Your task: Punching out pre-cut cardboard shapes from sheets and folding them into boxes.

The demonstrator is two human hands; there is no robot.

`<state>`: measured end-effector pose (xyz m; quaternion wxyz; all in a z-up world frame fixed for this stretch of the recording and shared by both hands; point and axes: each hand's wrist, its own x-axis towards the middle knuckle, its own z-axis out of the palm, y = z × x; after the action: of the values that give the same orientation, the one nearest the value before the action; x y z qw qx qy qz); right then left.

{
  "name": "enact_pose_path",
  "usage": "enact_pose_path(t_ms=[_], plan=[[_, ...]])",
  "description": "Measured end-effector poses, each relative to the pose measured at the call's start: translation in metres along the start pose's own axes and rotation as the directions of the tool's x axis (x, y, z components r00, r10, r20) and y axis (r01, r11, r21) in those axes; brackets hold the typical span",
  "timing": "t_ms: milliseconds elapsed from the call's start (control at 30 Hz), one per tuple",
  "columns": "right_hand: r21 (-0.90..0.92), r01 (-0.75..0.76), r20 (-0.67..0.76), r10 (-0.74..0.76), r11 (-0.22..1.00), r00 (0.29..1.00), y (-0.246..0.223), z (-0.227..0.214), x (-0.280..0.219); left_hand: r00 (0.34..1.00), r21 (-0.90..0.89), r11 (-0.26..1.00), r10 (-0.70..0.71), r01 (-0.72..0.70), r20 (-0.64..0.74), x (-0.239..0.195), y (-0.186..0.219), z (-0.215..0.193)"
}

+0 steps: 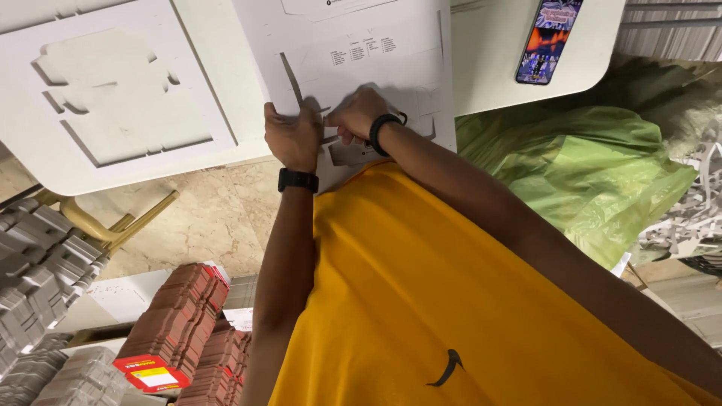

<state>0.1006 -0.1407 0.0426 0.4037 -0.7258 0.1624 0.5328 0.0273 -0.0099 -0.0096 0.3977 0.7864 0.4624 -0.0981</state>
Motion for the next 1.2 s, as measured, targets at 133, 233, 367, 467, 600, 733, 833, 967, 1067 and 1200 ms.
enact_pose_path(t_ms=[133,233,367,467,600,733,833,967,1067,1200], plan=[[0.025,-0.009,-0.012,0.009,1.0,1.0,0.008,0.0,0.005,0.995,0.008,0.998,0.069,-0.069,-0.074,-0.028,0.022,-0.006],[0.036,-0.008,-0.008,0.008,0.999,1.0,0.014,0.0,0.01,0.963,0.008,0.979,0.203,-0.205,-0.176,-0.041,0.034,-0.009],[0.053,0.026,-0.01,-0.025,0.998,1.0,-0.006,-0.008,-0.016,0.993,0.049,0.997,0.068,-0.063,-0.1,-0.01,0.016,-0.004],[0.217,0.006,-0.014,-0.003,0.976,1.0,0.012,-0.005,-0.005,0.997,0.009,0.998,-0.07,0.07,0.016,0.008,0.001,-0.002],[0.264,0.026,0.005,-0.029,0.964,1.0,-0.016,-0.009,-0.025,0.999,-0.018,0.999,-0.041,0.041,-0.008,0.009,-0.003,0.0],[0.155,0.023,0.003,-0.024,0.988,1.0,-0.026,-0.01,-0.031,0.984,0.009,0.991,0.132,-0.132,-0.123,0.004,-0.011,0.008],[0.191,-0.032,-0.023,0.037,0.981,0.999,-0.032,-0.007,-0.028,0.937,0.068,0.966,0.26,-0.251,-0.232,-0.011,0.006,0.009],[0.115,-0.084,-0.073,0.092,0.99,0.993,-0.019,0.008,-0.009,0.893,0.106,0.952,0.307,-0.288,-0.328,-0.026,0.01,0.011],[0.069,-0.087,-0.128,0.095,0.994,0.987,-0.026,0.004,-0.016,0.799,0.197,0.884,0.467,-0.423,-0.379,-0.022,-0.002,0.019],[0.066,-0.082,-0.227,0.095,0.994,0.969,-0.015,0.017,-0.014,0.597,0.292,0.736,0.67,-0.61,-0.442,-0.037,-0.002,0.02]])
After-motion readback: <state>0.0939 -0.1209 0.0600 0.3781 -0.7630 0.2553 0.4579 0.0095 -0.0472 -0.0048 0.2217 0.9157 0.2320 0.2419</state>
